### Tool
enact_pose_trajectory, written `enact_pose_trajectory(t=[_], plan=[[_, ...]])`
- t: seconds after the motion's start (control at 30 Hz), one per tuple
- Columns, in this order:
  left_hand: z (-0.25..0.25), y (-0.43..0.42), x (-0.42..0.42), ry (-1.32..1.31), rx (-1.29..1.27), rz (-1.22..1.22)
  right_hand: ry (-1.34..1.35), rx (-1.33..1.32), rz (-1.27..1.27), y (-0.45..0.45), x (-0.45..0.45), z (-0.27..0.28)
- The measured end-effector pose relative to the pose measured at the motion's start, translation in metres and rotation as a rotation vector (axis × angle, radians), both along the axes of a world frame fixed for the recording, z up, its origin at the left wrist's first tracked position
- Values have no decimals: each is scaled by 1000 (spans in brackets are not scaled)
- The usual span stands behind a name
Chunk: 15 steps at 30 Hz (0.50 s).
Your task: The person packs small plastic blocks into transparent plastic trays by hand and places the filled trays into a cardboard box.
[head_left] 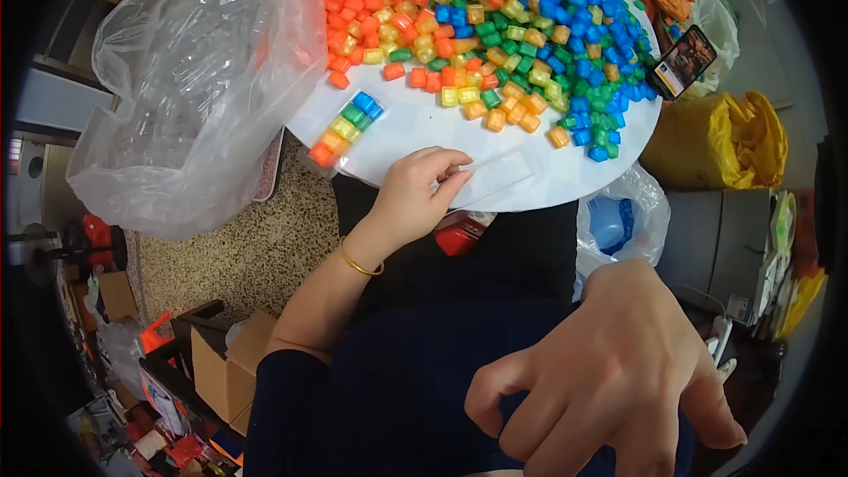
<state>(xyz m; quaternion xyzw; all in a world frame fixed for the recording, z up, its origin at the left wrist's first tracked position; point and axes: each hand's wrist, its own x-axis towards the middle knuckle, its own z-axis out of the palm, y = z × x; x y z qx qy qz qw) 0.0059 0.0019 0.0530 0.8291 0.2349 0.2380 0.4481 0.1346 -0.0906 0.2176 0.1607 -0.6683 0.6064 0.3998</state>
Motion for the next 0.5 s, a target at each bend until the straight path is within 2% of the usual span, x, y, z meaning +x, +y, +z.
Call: enact_pose_trajectory(t=[0.07,0.17,0.37,0.5], plan=[[-4,1,5,14,-39,1,8,46,33,1,-2,-3],[-9,0,6,-10,-70,2,83,-104,44,-2,-5,-12],[-18,-9,4,21,-98,-12,110,-124,173,-6,-7,-18],[-21,-10,4,27,-93,-26,145,-199,159,-12,-9,-18]])
